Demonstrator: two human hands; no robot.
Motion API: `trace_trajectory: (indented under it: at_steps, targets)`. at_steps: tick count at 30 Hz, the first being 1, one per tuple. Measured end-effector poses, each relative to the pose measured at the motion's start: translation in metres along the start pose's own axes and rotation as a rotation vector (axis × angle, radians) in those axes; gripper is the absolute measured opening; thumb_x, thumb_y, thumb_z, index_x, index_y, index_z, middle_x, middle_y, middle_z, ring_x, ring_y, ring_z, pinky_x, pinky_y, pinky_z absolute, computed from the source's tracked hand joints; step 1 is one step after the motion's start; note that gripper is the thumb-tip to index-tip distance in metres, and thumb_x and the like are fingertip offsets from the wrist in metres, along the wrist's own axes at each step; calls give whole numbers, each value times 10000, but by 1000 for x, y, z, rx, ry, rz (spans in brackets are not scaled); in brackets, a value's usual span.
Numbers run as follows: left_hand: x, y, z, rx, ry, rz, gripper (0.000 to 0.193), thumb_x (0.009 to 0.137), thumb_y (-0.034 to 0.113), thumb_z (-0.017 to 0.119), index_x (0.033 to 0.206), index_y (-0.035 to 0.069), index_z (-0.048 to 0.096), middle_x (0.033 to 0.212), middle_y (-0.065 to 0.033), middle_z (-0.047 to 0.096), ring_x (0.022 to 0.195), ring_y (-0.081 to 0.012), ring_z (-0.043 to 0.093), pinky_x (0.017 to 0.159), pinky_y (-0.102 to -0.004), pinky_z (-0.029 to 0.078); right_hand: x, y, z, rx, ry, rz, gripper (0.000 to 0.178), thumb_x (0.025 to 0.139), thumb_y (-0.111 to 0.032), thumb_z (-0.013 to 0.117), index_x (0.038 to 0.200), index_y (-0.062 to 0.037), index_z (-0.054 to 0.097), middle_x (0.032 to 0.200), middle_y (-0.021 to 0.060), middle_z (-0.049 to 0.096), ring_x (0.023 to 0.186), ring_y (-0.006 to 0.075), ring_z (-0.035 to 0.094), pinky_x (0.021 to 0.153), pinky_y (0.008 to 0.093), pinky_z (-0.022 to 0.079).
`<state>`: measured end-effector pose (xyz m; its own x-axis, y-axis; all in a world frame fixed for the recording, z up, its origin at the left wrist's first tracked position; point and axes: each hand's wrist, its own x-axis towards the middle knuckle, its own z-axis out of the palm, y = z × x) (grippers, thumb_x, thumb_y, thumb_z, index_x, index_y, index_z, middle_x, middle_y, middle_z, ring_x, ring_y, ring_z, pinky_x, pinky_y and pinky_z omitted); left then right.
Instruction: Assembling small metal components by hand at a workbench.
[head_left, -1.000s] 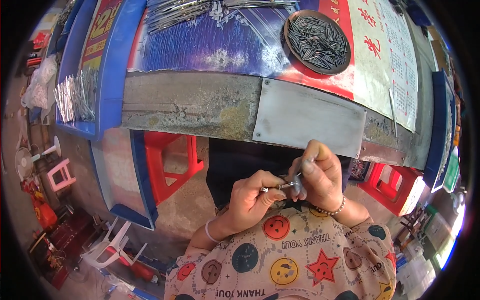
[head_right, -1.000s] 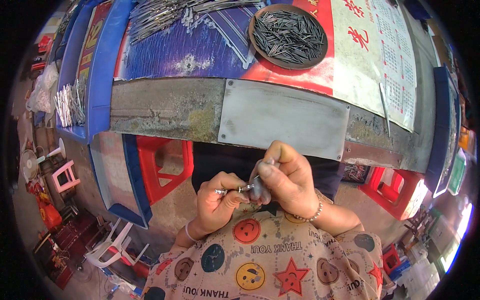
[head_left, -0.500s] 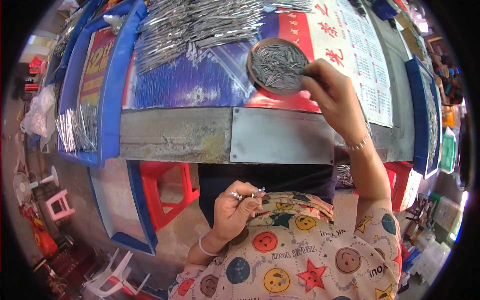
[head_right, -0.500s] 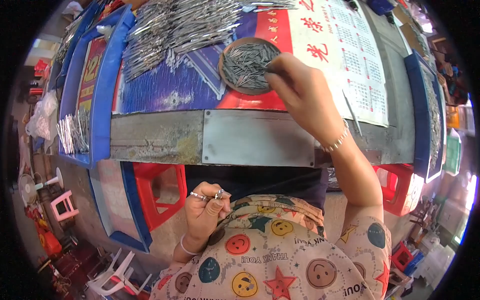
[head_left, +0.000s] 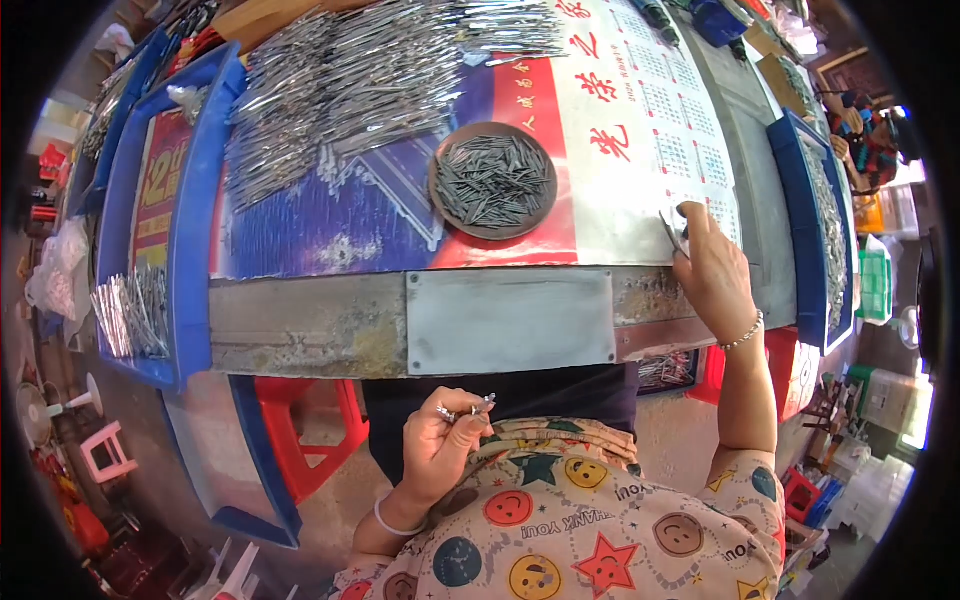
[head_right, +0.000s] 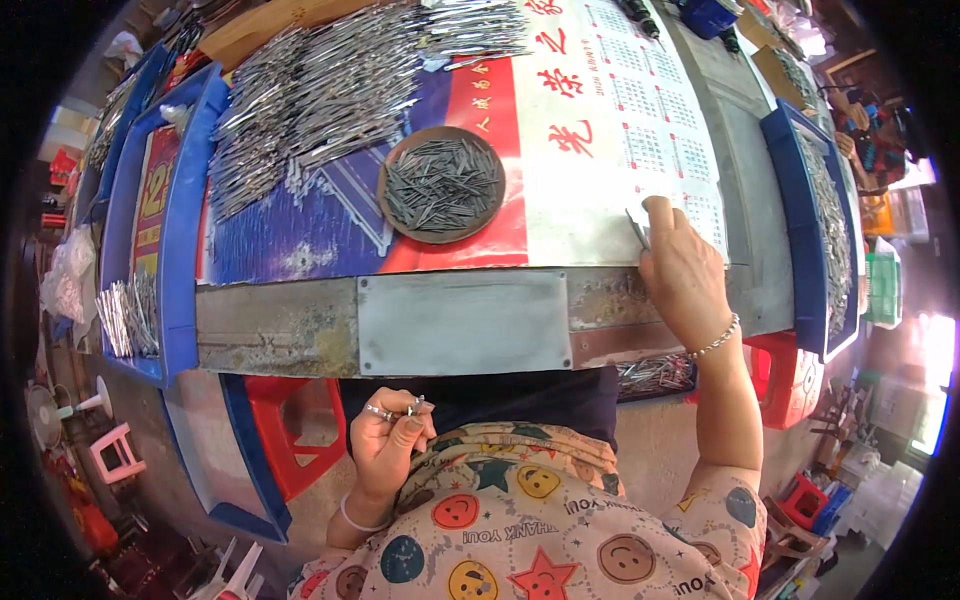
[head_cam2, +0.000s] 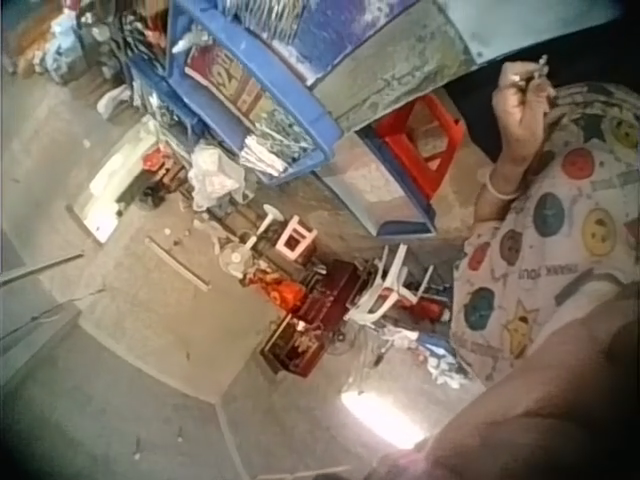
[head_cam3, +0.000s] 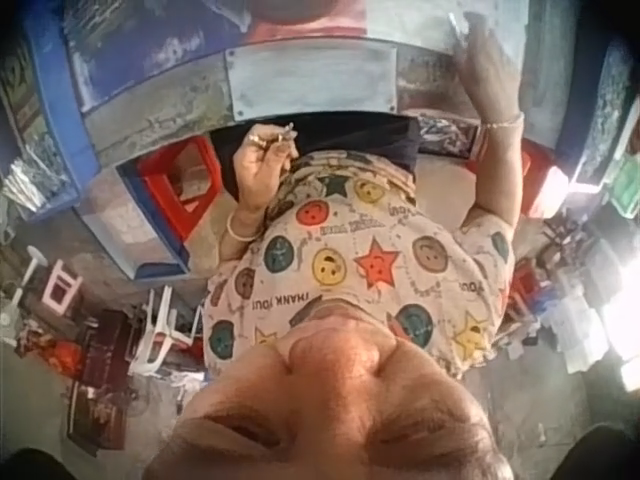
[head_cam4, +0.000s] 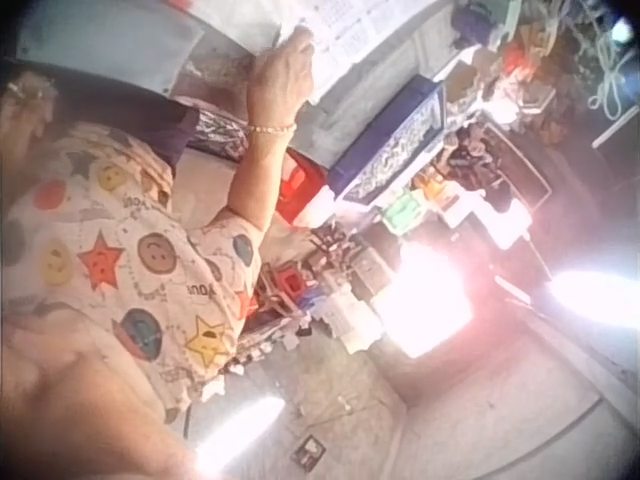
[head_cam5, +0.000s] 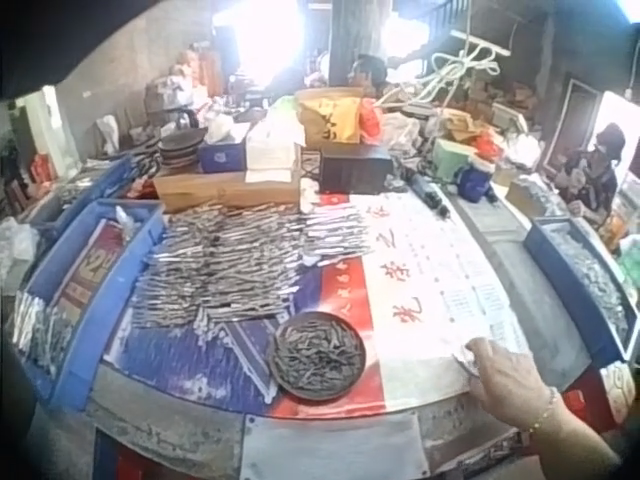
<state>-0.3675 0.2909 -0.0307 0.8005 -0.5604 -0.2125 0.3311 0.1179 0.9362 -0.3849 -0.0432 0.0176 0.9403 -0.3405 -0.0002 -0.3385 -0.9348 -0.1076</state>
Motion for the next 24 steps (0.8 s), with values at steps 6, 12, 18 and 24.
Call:
trace_trajectory:
  at_steps: [6, 12, 18, 24]
  targets:
    - [4, 3, 7, 6, -69, 29, 120, 914, 93, 558, 954, -19, 545, 778, -59, 587, 606, -43, 502, 525, -179, 398, 15, 14, 11, -85, -33, -117, 259, 800, 19, 444, 1054, -14, 412, 877, 201, 566, 817, 369, 595, 673, 442, 470]
    - [2, -5, 12, 14, -57, -17, 158, 923, 136, 556, 992, -6, 554, 726, -34, 583, 586, -36, 487, 514, -178, 384, -16, -23, -18, 834, -74, -4, 322, 740, 62, 531, 1061, 37, 546, 821, 30, 527, 685, 66, 549, 586, 226, 425]
    - [2, -5, 17, 59, -100, 18, 186, 921, 160, 562, 990, -13, 547, 748, -48, 565, 585, -56, 509, 513, -188, 405, -48, -72, 4, 1914, -320, -67, 133, 888, -99, 533, 927, 10, 467, 900, 159, 565, 659, 137, 579, 620, 229, 487]
    - [0, -2, 14, 71, -92, 50, 162, 917, 132, 561, 991, -12, 544, 773, -54, 562, 606, -62, 528, 524, -187, 421, -49, -91, 17, 2100, -329, -145, 150, 940, -129, 490, 977, 4, 430, 916, 198, 574, 674, 143, 588, 647, 261, 502]
